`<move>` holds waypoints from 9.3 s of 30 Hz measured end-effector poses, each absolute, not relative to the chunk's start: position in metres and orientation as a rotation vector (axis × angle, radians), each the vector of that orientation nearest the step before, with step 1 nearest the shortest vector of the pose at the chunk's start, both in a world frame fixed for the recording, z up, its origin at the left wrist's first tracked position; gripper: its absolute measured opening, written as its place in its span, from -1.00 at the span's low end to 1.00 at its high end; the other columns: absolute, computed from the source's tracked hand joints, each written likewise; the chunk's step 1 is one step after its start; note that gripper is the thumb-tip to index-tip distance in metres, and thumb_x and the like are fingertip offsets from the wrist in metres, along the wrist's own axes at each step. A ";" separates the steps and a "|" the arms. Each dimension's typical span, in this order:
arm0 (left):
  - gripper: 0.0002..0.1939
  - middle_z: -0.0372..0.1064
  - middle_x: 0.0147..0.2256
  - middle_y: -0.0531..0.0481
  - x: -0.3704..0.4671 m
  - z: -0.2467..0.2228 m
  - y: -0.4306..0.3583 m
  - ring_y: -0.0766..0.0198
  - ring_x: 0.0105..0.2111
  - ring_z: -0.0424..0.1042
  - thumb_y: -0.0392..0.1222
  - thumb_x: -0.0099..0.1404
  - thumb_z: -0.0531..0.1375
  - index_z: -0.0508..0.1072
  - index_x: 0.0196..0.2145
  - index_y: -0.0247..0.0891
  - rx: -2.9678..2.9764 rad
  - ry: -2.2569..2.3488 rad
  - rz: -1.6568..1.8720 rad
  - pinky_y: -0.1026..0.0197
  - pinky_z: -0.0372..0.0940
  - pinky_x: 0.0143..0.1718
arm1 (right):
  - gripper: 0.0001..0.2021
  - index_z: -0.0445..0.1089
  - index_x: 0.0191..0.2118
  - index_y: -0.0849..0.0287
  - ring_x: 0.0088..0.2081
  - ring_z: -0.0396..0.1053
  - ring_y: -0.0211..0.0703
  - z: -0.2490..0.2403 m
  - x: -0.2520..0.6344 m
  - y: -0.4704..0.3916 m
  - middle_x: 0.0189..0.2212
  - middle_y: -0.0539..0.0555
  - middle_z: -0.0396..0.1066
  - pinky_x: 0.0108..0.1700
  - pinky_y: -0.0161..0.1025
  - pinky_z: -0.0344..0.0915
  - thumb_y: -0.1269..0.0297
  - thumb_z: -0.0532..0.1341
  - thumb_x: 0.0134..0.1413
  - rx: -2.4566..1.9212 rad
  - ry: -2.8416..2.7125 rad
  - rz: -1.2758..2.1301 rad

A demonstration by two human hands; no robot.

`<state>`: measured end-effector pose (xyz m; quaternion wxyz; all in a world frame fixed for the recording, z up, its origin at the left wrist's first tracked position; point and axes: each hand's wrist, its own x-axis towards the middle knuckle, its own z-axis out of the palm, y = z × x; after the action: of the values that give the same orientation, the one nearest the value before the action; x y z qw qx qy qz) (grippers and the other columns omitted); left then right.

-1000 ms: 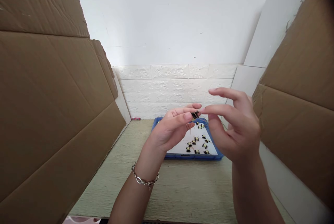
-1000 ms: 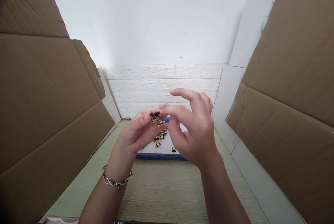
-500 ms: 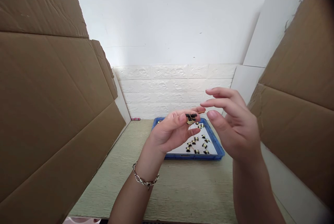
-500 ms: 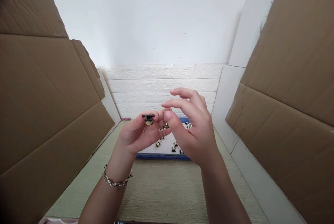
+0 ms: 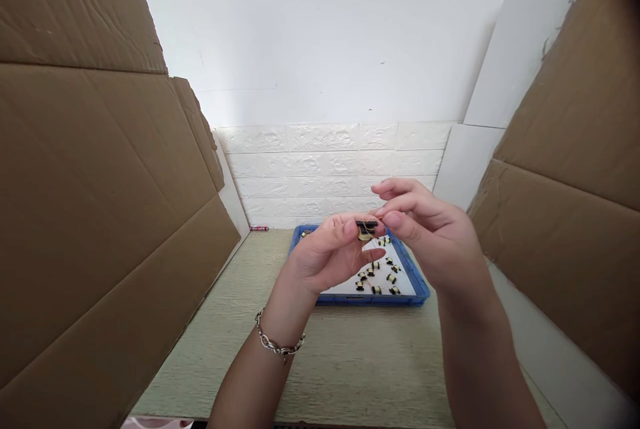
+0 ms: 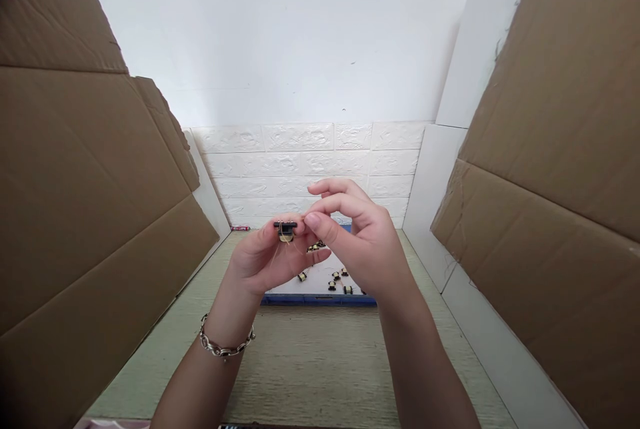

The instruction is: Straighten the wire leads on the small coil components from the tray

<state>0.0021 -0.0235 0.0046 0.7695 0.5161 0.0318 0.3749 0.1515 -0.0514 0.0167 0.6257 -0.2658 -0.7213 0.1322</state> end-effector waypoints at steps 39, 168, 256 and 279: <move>-0.75 0.35 -0.47 0.08 0.017 -0.009 -0.021 0.42 -0.44 0.28 -0.10 -0.15 0.39 0.49 -0.48 -0.22 1.013 0.035 0.579 0.18 0.21 -0.22 | -0.84 0.42 -0.52 0.08 0.07 0.21 -0.07 0.020 0.163 -0.045 -0.32 0.07 0.40 -0.13 -0.15 0.38 0.20 0.22 0.00 -0.591 -1.847 0.497; -0.79 0.25 -0.20 0.02 0.000 0.014 -0.034 0.23 -0.10 0.19 -0.05 -0.05 0.33 0.55 -0.43 -0.18 1.272 0.162 1.109 0.20 0.09 0.00 | -0.73 0.38 -0.25 0.10 -0.32 0.39 -0.27 0.012 0.133 -0.060 -0.41 -0.03 0.42 -0.31 -0.28 0.37 0.61 0.15 -0.02 -0.401 -1.641 -0.220; -0.95 0.31 -0.17 -0.06 0.004 -0.003 -0.010 0.06 -0.13 0.17 -0.13 0.13 0.20 0.47 -0.40 -0.06 2.477 1.354 2.306 -0.05 -0.07 -0.06 | -0.95 0.43 -0.38 0.03 -0.09 0.32 -0.15 0.017 0.145 -0.056 -0.19 0.01 0.37 -0.08 -0.14 0.28 0.32 0.21 0.01 -0.789 -1.613 -0.064; -0.91 0.37 -0.20 0.01 0.002 -0.022 0.011 0.12 -0.16 0.17 -0.09 0.14 0.19 0.46 -0.34 0.08 2.546 1.148 2.220 -0.08 -0.38 0.11 | -0.78 0.41 -0.51 0.13 -0.06 0.30 -0.10 0.012 0.146 -0.032 -0.13 0.01 0.32 -0.01 -0.08 0.17 0.08 0.21 -0.06 -1.070 -1.575 0.579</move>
<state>0.0025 0.0110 -0.0217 -0.2116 0.6975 0.3145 0.6082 0.1455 -0.0323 0.0120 0.5445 -0.4508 -0.6639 0.2439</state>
